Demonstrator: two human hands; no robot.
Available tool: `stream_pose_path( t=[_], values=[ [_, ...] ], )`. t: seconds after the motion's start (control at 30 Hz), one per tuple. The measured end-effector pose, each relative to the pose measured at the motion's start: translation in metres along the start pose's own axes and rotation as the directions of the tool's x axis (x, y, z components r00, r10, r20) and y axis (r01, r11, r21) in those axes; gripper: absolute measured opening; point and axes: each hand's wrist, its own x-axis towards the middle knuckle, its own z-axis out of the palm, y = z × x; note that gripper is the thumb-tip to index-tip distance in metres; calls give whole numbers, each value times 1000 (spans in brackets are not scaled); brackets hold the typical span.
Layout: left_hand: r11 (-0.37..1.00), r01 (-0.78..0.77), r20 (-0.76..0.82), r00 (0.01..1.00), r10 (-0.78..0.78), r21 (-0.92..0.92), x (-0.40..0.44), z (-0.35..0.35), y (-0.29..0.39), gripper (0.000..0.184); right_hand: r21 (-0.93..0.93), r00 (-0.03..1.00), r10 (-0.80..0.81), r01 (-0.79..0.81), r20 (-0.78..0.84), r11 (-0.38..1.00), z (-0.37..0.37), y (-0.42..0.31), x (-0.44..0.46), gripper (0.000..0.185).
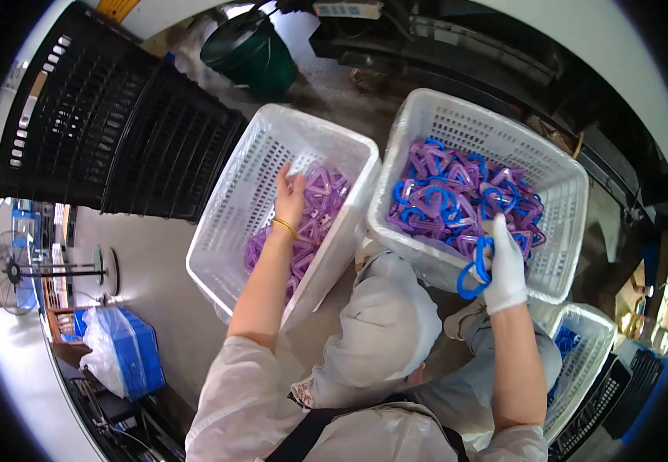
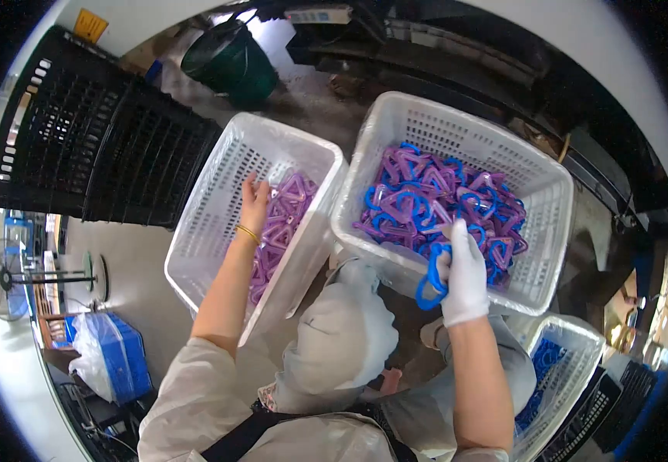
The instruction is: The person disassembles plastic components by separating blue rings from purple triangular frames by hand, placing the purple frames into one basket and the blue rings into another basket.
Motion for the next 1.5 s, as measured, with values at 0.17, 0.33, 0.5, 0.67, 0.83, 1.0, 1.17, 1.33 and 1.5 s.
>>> stream_pose_path(
  t=[0.17, 0.33, 0.5, 0.67, 0.83, 1.0, 1.17, 1.33, 1.5],
  values=[
    [641, 73, 187, 926, -328, 764, -19, -76, -191, 66, -211, 990, 64, -36, 128, 977, 6, 21, -6, 43],
    [185, 51, 52, 857, -512, 981, -69, -59, -203, 71, -235, 980, 127, -89, 153, 968, 23, 31, -19, 46],
    [339, 342, -104, 821, -561, 876, -70, -45, -209, 74, -359, 973, 83, 0, 216, 933, 34, 47, -26, 50],
    [685, 650, 15, 722, -692, 330, -48, -67, -222, 61, -268, 970, 66, -2, 232, 964, 37, 33, -26, 45],
    [895, 315, -236, 888, -395, -316, -48, -53, -68, 20, -170, 974, -103, 138, 202, 976, 41, 24, -27, 39],
    [945, 74, 278, 960, 18, -318, -110, 7, 111, 15, -199, 878, -397, 454, 268, 869, 37, 24, -18, 32],
    [885, 294, 630, 777, -2, -360, -173, 82, 186, 22, -377, 750, -594, 660, 290, 649, 32, 4, -23, 25],
    [985, -38, 630, 773, -77, 167, -186, 96, 210, 37, -515, 683, -635, 714, 361, 475, 22, -11, -34, 25],
    [959, 45, 652, 742, 156, -281, -229, 118, 284, 34, -555, 653, -620, 737, 436, 386, -81, -57, -90, 24]
  ],
)
